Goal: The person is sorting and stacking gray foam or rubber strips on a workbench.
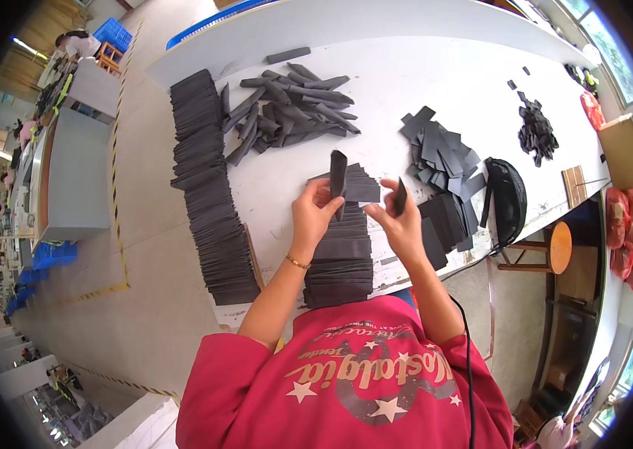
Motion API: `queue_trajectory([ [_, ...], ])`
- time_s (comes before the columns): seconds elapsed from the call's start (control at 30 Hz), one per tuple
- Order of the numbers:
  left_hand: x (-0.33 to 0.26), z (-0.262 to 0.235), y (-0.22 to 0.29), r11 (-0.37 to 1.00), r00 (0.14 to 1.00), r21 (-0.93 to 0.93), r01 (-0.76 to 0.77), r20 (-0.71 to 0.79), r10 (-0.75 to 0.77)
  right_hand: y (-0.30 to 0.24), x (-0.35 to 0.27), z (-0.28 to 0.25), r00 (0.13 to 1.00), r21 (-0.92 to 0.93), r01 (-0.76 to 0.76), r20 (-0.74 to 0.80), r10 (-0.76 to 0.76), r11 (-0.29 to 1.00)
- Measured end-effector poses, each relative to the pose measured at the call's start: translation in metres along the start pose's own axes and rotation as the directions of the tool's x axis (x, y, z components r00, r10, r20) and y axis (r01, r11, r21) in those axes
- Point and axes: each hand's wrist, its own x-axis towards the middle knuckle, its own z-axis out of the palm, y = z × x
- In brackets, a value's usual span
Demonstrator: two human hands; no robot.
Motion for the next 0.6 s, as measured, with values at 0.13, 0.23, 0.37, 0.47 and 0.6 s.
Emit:
queue_trajectory([
  [0.13, -0.029, 0.004, 0.024, 0.977, 0.980, 0.158, -0.140, 0.162, 0.115, -0.013, 0.018, 0.012, 0.996, 0.023, 0.072, -0.048, -0.071, 0.997],
  [0.23, -0.028, 0.000, 0.035, 0.974, 0.963, 0.195, -0.119, 0.261, 0.066, -0.010, 0.018, 0.004, 0.999, 0.066, 0.032, -0.014, -0.031, 0.997],
  [0.37, -0.020, 0.001, 0.042, 0.911, 0.956, -0.395, 0.123, 0.294, -0.001, -0.021, 0.004, 0.010, 0.993, 0.196, -0.102, 0.078, 0.088, 0.975],
  [0.47, -0.014, -0.008, 0.035, 0.884, 0.921, -0.395, 0.250, 0.380, -0.091, -0.015, 0.002, 0.006, 0.999, 0.105, -0.043, -0.003, 0.044, 0.994],
  [0.6, -0.010, -0.010, 0.032, 0.919, 0.931, -0.329, 0.215, 0.354, -0.091, -0.023, 0.000, -0.003, 0.970, -0.121, 0.239, -0.011, -0.242, 0.964],
])
